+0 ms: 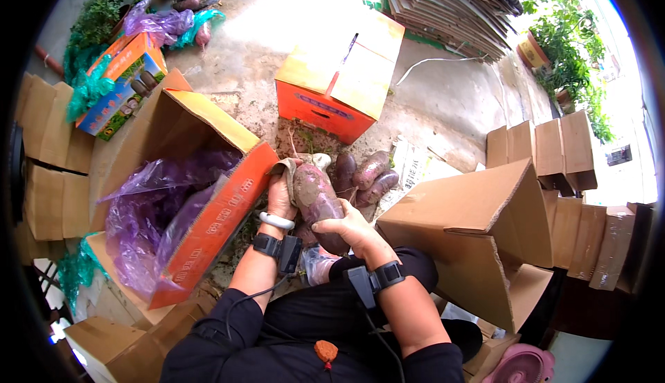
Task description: The person sits on the ground and takes purple sweet potatoes from a plastic bag inside a cardboard box. They wipe the dirt off each potato using a cloth and place the cleaned potatoes into a separate cardboard box.
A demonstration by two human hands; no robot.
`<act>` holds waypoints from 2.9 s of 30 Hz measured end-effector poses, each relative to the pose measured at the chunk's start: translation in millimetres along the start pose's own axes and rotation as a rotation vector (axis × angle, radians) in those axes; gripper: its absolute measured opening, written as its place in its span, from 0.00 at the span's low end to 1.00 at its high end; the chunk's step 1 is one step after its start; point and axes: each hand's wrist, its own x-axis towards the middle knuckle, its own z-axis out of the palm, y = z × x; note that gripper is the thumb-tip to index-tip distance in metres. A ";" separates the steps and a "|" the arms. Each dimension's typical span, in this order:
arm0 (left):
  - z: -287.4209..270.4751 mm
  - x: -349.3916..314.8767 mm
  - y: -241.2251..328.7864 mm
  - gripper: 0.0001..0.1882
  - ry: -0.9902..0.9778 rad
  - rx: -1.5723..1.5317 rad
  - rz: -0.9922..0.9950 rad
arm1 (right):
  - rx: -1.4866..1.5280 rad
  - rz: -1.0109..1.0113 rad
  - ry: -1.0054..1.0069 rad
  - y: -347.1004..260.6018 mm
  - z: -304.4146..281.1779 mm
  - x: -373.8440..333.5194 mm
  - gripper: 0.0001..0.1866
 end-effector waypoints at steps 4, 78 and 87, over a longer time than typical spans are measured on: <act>-33.6 6.9 -16.2 0.27 -0.249 0.858 0.409 | 0.234 0.100 -0.090 -8.2 -0.4 3.6 0.40; -15.1 -21.0 27.5 0.20 -0.206 0.112 -0.196 | -0.779 0.068 0.170 -7.8 20.1 -0.8 0.50; -20.8 -4.3 11.1 0.21 -0.149 0.155 -0.075 | -0.911 0.038 0.216 -20.3 30.4 -4.3 0.47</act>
